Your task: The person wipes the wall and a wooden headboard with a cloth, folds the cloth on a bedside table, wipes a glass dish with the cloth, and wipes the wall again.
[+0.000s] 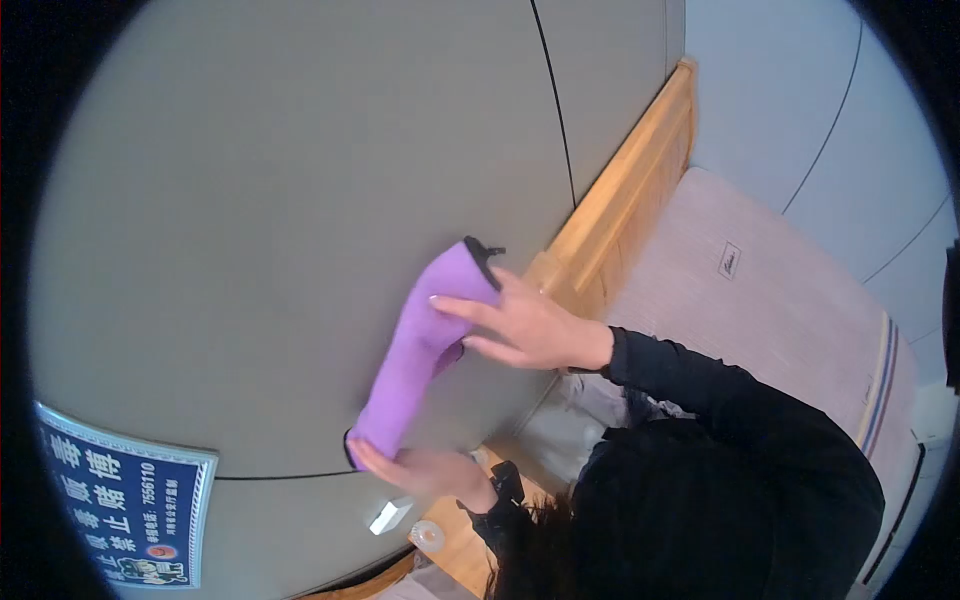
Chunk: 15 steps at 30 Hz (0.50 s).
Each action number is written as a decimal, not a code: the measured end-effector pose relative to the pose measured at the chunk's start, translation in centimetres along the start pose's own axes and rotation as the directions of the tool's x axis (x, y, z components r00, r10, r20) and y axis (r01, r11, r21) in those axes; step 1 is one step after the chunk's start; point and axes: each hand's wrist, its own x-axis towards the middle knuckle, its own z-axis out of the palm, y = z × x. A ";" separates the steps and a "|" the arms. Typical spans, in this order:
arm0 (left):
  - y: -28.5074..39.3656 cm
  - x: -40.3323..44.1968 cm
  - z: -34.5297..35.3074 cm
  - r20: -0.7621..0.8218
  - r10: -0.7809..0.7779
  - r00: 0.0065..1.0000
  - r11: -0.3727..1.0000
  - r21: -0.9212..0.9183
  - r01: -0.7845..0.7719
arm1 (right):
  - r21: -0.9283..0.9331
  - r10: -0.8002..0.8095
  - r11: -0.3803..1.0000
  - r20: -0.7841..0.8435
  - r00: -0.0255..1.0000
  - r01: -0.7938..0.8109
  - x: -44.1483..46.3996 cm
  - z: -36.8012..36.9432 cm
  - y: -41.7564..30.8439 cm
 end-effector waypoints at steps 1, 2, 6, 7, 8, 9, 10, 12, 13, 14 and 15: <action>0.5 0.7 0.8 -0.025 0.044 0.999 0.998 0.054 -0.042 | -0.027 -0.093 0.995 -0.026 0.995 0.093 1.4 0.1 0.7; 1.3 1.6 1.6 -0.047 0.089 0.995 0.991 0.108 -0.084 | -0.032 -0.135 0.991 -0.079 0.988 0.132 2.5 0.3 1.4; 2.9 3.2 5.4 0.026 0.221 0.975 0.966 0.130 -0.222 | -0.105 -0.131 0.988 -0.184 0.974 0.113 5.1 -1.6 4.0; 3.6 3.4 6.6 0.041 0.245 0.969 0.961 0.122 -0.248 | -0.135 -0.092 0.989 -0.186 0.978 0.068 5.5 -2.4 4.8; 4.1 3.4 7.8 0.080 0.247 0.966 0.957 0.136 -0.256 | -0.120 -0.073 0.992 -0.258 0.963 0.043 5.6 -2.6 5.9; 4.6 3.3 9.2 0.120 0.247 0.961 0.953 0.148 -0.264 | -0.104 -0.036 0.995 -0.298 0.954 0.006 5.6 -3.2 7.1; 5.2 3.2 10.7 0.157 0.248 0.956 0.949 0.158 -0.273 | -0.090 -0.002 0.996 -0.338 0.941 -0.030 5.6 -4.0 8.4; 7.0 2.5 14.1 0.201 0.275 0.940 0.943 0.135 -0.305 | -0.077 0.079 0.991 -0.361 0.929 -0.114 5.3 -6.0 11.3; 8.1 2.1 15.9 0.218 0.289 0.932 0.940 0.123 -0.319 | -0.068 0.116 0.986 -0.377 0.919 -0.153 5.1 -7.1 13.0; 9.1 1.6 17.5 0.262 0.324 0.909 0.910 0.176 -0.375 | -0.059 0.154 0.980 -0.391 0.907 -0.192 4.8 -8.2 14.8; 9.7 0.9 19.5 0.275 0.373 0.886 0.887 0.173 -0.428 | -0.047 0.192 0.972 -0.404 0.894 -0.230 4.4 -9.3 16.6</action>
